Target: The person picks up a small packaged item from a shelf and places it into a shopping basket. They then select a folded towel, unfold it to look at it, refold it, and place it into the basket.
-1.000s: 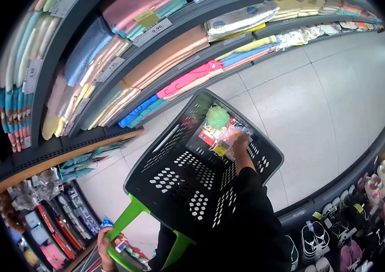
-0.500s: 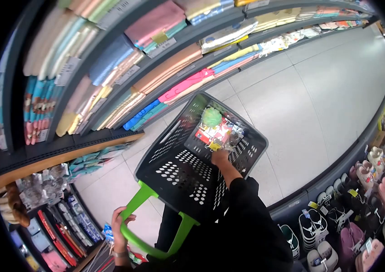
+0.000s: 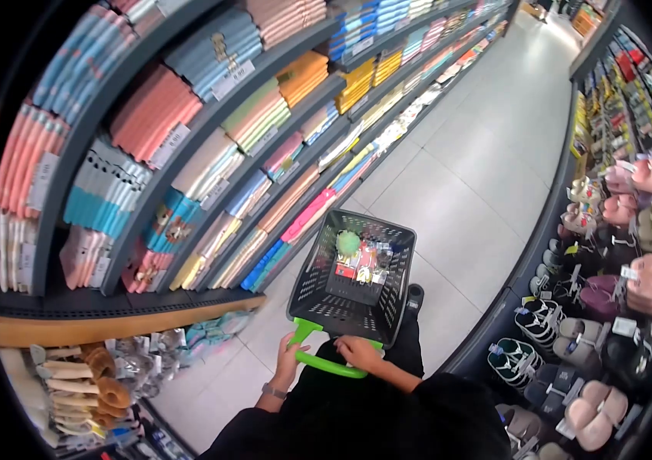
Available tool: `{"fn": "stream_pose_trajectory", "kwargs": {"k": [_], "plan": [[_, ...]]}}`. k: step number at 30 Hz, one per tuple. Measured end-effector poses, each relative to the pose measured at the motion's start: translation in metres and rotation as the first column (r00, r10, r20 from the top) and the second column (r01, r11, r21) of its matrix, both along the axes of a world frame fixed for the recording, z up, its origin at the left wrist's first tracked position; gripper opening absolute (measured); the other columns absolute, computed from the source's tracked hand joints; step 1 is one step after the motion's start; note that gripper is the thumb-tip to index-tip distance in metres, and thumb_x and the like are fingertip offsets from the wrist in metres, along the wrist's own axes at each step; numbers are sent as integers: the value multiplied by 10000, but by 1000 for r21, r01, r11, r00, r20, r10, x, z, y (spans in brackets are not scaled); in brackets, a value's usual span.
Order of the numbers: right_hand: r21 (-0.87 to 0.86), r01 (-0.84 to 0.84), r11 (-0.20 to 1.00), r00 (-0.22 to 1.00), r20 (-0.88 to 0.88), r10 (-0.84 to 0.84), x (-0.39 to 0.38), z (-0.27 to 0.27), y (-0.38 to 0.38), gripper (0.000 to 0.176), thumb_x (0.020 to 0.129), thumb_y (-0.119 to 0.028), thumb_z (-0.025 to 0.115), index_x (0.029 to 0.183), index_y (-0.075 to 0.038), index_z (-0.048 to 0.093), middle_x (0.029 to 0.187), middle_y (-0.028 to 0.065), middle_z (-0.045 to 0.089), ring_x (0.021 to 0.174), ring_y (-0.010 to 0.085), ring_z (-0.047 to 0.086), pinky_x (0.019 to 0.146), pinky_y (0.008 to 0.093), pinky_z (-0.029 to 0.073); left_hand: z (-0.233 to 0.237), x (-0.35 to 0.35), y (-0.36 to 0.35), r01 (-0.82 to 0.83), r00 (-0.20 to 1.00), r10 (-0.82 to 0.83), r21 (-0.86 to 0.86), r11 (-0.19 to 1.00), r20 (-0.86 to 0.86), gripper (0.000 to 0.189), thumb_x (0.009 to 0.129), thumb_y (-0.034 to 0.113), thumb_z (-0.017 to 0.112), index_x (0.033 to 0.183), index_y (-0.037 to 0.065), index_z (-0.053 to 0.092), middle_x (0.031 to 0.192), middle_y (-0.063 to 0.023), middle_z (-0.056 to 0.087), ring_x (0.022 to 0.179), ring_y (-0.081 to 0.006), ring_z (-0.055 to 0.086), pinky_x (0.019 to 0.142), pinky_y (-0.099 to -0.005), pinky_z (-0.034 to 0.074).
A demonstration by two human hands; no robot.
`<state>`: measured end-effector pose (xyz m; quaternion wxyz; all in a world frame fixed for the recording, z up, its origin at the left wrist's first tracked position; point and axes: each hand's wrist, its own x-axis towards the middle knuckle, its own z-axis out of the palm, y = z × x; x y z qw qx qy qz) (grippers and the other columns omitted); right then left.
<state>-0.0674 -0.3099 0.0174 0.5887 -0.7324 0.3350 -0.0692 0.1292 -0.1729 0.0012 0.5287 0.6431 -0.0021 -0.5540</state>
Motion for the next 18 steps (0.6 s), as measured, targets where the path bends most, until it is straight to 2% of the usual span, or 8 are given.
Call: {"fn": "stream_pose_trajectory", "kwargs": {"k": [2,3,4,6,7,12,14,18], "plan": [[4,-36,999,996,-82,36,5,24,32,334,948,-297,425,984,-34,628,860,122,663,808,282,643,733,349,502,11,0,-7,-10,999,9,-16,1000,-43,438,889,25,427,1319,45,345,1236,-160,472,1002,-329,607,817,-389,522],[425,-52,904,940,-286,188,11,46,33,497,926,-483,419,1041,-50,634,894,166,661,844,324,637,766,389,496,3,1,-5,8,999,-9,-27,1000,-40,438,889,25,427,1319,45,345,1236,-160,472,1002,-329,607,817,-389,522],[418,-36,908,943,-286,169,10,49,40,497,926,-483,419,1041,-50,634,894,166,661,844,324,637,766,389,496,-7,0,-3,17,1000,-19,-52,998,-23,445,875,8,420,1313,15,348,1245,-171,470,999,-339,606,832,-396,522],[57,-203,978,873,-442,207,6,45,44,653,844,-644,446,1082,-67,638,930,203,657,886,359,629,796,426,486,-6,-7,-5,37,999,-37,-88,995,-7,452,860,-9,412,1308,-16,350,1255,-182,468,995,-348,605,847,-403,523],[121,-212,970,850,-467,244,3,44,42,768,775,-736,447,1095,-63,635,963,216,654,915,367,627,811,435,481,0,-12,-10,18,999,-20,-85,996,-26,457,848,-21,417,1301,-25,363,1221,-182,479,946,-342,624,814,-383,526],[54,-156,986,872,-462,163,-12,45,49,745,789,-725,443,1026,-53,659,946,215,656,907,371,627,805,438,479,12,-23,-22,-21,997,16,-68,997,-72,475,823,-48,425,1296,-43,385,1203,-190,492,870,-335,651,766,-357,536],[40,-113,993,898,-423,119,-7,47,49,701,801,-695,467,981,-44,659,929,221,655,885,373,630,793,436,479,10,-13,-32,82,997,-83,-64,995,-9,478,823,-48,413,1301,-45,399,1221,-201,498,846,-333,658,761,-357,537],[11,-77,997,936,-345,76,12,13,39,636,818,-637,503,979,-37,643,931,222,652,868,376,630,781,438,478,16,16,-68,214,977,-214,-27,976,6,492,832,-7,416,1323,-38,392,1152,-211,562,787,-323,666,718,-364,547]]}}
